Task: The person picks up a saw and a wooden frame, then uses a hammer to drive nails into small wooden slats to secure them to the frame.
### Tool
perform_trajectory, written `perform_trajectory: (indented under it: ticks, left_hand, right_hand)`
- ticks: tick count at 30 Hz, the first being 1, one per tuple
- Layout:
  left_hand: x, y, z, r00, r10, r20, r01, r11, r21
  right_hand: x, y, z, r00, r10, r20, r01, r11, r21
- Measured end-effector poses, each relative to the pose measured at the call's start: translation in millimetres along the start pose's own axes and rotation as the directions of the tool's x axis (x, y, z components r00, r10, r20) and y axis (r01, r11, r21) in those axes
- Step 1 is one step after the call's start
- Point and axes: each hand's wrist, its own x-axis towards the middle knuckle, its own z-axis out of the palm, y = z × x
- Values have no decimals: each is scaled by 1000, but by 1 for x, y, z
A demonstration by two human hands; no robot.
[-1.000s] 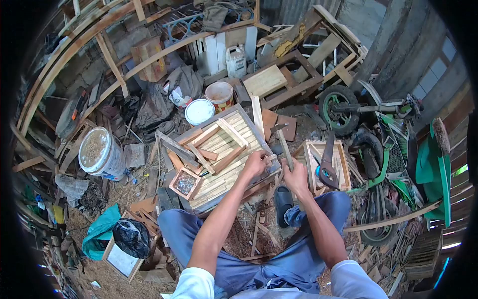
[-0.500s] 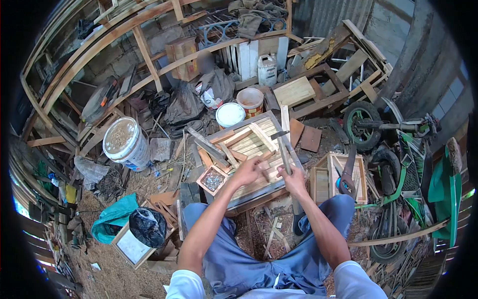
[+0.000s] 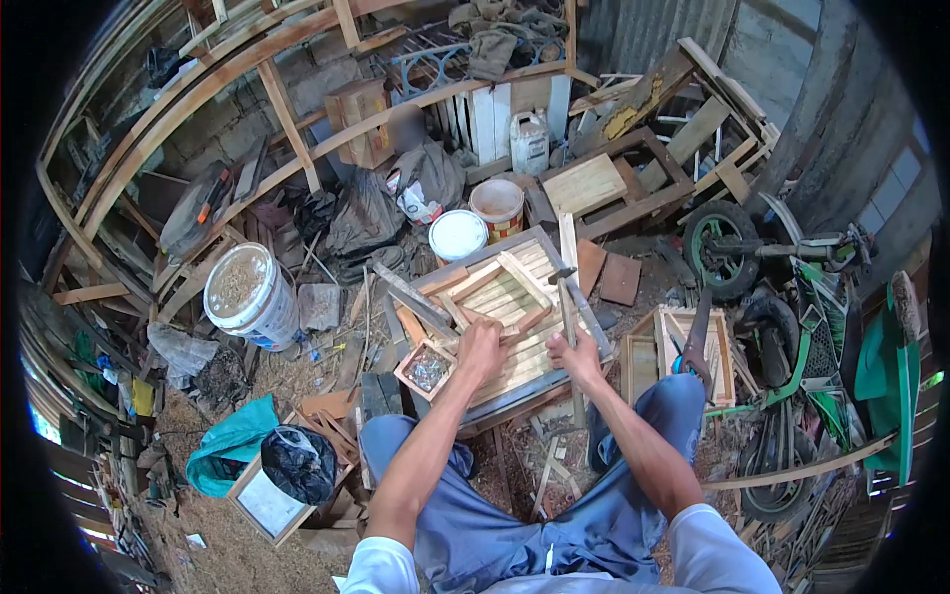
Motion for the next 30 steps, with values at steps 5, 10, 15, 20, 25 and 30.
perform_trajectory:
  ticks: [5,10,15,20,25,30]
  left_hand:
    - [0,25,4,996,76,-54,-79,995,-63]
    - [-27,80,-8,1000,-12,-13,11,996,-90]
    - [-50,114,3,998,-46,35,50,989,-141]
    - [-68,123,-22,982,-81,171,141,917,-374]
    - [-59,74,-25,990,41,136,4,948,-319]
    - [-41,47,-23,989,145,-32,-147,927,-346]
  right_hand:
    - [1,-1,0,999,-34,-18,35,998,48]
    - [-3,-6,-12,981,-167,-101,175,982,76]
    - [-2,-6,-36,998,-7,-57,16,986,169]
    - [-20,-14,-51,996,90,24,-91,994,61]
    - [-14,3,-50,998,49,-33,-52,993,-102]
    - [-16,-10,-46,999,-2,-48,-15,931,-364]
